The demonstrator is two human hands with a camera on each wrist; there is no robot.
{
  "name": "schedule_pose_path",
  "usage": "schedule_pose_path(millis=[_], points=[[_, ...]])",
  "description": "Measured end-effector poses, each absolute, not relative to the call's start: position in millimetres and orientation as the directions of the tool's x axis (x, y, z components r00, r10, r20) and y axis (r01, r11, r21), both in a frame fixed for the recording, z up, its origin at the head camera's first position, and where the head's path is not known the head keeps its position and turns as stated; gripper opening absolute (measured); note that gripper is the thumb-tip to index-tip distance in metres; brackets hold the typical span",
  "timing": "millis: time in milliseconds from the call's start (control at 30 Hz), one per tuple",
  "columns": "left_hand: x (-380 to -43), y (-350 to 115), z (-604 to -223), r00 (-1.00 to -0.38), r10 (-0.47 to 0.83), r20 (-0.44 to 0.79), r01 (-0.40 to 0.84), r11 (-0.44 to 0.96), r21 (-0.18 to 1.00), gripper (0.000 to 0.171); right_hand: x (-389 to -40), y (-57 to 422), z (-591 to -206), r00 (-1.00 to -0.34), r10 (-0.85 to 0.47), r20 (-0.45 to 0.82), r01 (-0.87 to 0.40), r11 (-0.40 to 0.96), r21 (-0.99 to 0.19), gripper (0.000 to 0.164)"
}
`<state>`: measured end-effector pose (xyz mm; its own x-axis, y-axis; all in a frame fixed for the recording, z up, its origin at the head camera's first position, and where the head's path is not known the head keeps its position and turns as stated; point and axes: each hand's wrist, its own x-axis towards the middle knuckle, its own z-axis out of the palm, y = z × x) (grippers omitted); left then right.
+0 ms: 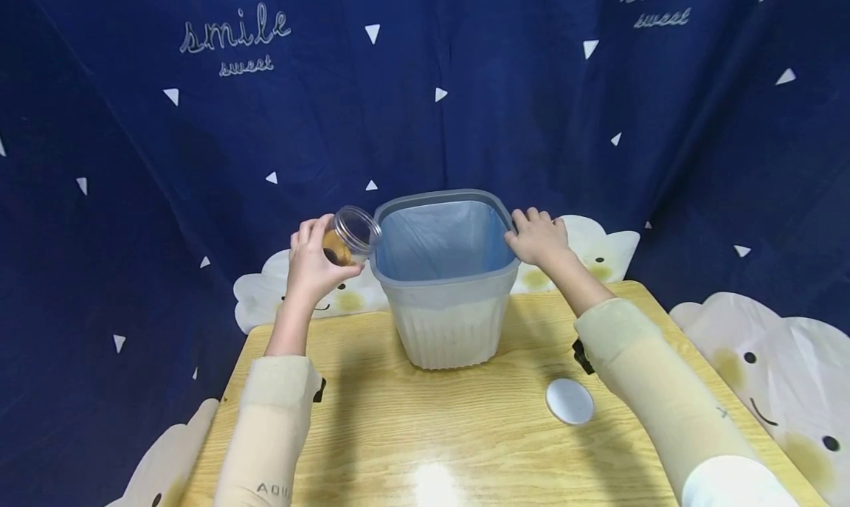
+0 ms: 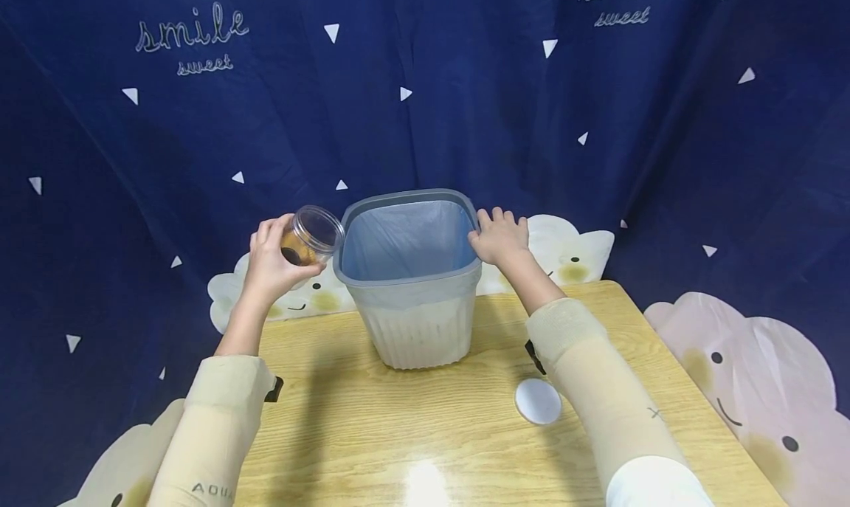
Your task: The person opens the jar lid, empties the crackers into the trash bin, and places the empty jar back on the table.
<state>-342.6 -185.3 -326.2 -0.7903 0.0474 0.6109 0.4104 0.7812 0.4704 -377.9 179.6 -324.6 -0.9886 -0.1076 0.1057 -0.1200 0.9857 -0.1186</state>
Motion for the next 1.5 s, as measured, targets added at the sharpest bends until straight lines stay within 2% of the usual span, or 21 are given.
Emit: schedule_pose_path(millis=[333, 667, 1500], points=[[-348, -176, -316, -0.811, 0.101, 0.576, 0.394, 0.821, 0.412, 0.088, -379, 179, -324, -0.989, -0.114, 0.099, -0.125, 0.986, -0.108, 0.052], [-352, -169, -308, -0.813, 0.171, 0.557, 0.389, 0.871, 0.3, 0.091, -380, 180, -325, -0.989, -0.113, 0.099, -0.124, 0.986, -0.113, 0.052], [-359, -152, -295, -0.785, 0.305, 0.539, 0.412, 0.907, 0.087, 0.089, -379, 180, -326, -0.988, -0.105, 0.112, -0.118, 0.986, -0.115, 0.051]])
